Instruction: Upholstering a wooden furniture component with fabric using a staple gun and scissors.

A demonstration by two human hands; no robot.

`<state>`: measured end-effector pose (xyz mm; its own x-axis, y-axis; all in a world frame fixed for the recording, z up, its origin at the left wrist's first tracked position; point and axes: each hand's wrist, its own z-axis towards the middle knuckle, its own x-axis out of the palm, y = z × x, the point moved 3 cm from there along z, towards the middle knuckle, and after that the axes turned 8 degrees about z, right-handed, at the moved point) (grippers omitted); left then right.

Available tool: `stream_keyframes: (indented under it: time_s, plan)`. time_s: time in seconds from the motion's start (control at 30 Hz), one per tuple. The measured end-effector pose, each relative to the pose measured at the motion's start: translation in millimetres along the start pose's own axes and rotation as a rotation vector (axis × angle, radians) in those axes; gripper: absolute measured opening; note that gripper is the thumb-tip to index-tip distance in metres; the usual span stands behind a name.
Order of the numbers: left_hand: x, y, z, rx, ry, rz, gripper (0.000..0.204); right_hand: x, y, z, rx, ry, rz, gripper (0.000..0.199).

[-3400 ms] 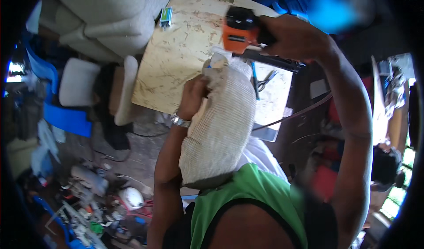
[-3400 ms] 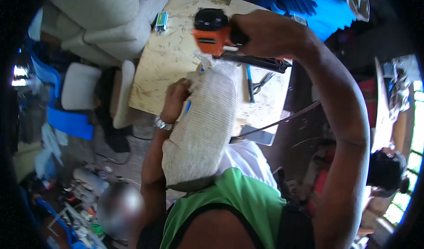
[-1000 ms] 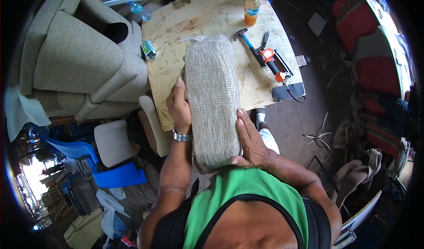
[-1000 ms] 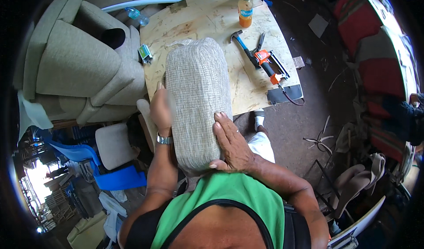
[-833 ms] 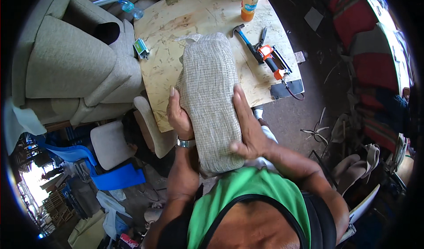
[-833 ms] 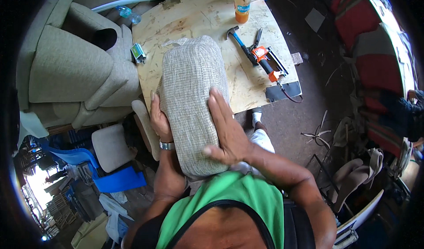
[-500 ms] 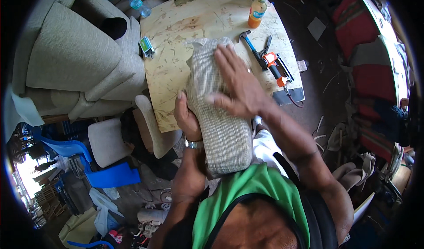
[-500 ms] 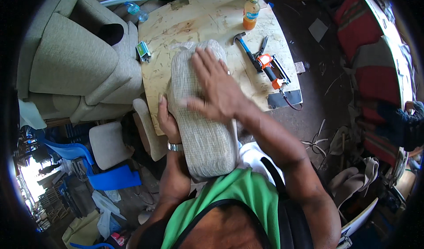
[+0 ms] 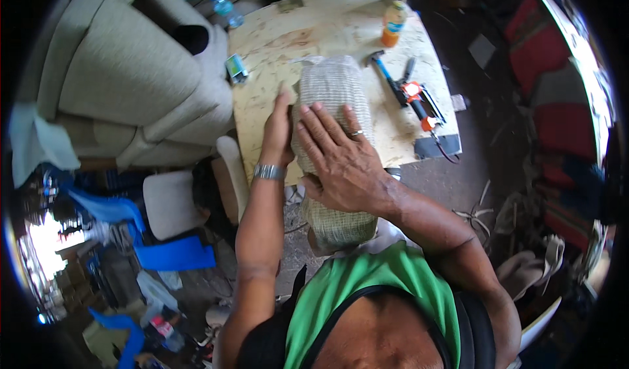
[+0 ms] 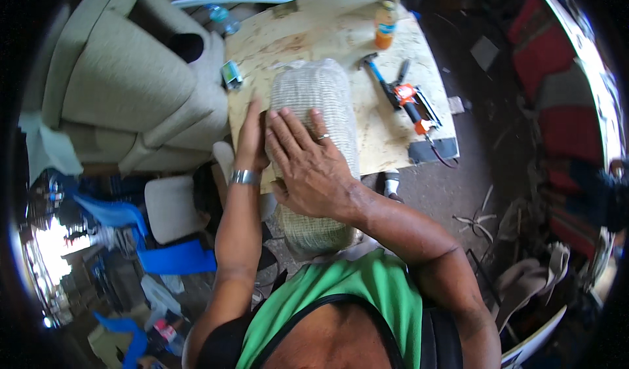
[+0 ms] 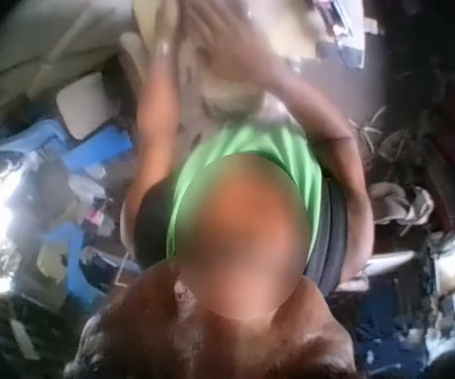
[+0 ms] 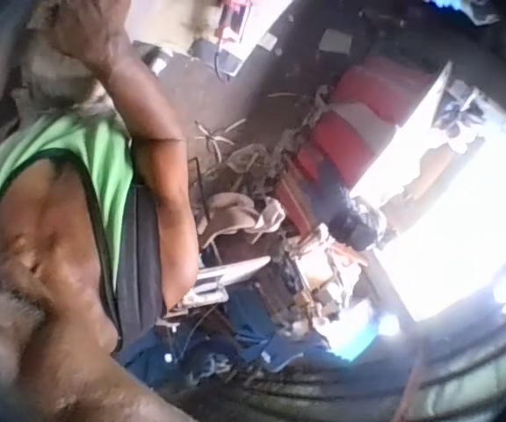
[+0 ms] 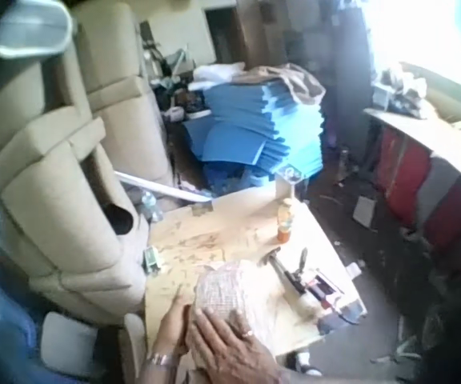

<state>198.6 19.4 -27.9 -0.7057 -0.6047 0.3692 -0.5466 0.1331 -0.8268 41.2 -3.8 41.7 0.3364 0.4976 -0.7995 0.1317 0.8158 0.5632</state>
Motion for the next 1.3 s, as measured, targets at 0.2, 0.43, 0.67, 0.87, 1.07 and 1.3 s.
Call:
stream_keyframes:
  time_s: [0.2, 0.43, 0.67, 0.87, 1.07, 1.3]
  plan:
    - [-19.8, 9.7, 9.6, 0.299, -0.111, 0.749, 0.047, 2.9, 1.7, 1.5, 0.001, -0.025, 0.039, 0.080]
    - [-37.2, 35.4, 19.0, 1.058, -0.329, 1.568, 0.050, -4.3, -56.5, -33.7, 0.167, -0.178, 0.399, 0.070]
    - [-0.1, 33.0, 11.9, 0.522, -0.326, 0.676, 0.042, -19.5, -86.9, 34.2, 0.119, -0.041, 0.018, 0.081]
    - [-19.4, 16.4, 16.9, 0.490, -0.247, 0.732, 0.049, 7.5, -27.1, 39.2, 0.053, 0.008, -0.147, 0.089]
    - [-46.7, 18.2, 2.7, 0.428, -0.341, 0.941, 0.051, 2.5, 56.1, -48.7, -0.372, 0.263, 0.327, 0.054]
    - [-123.3, -18.1, 4.6, 0.403, -0.484, 1.255, 0.052, 1.7, -84.7, -129.1, 0.635, -0.066, 1.008, 0.036]
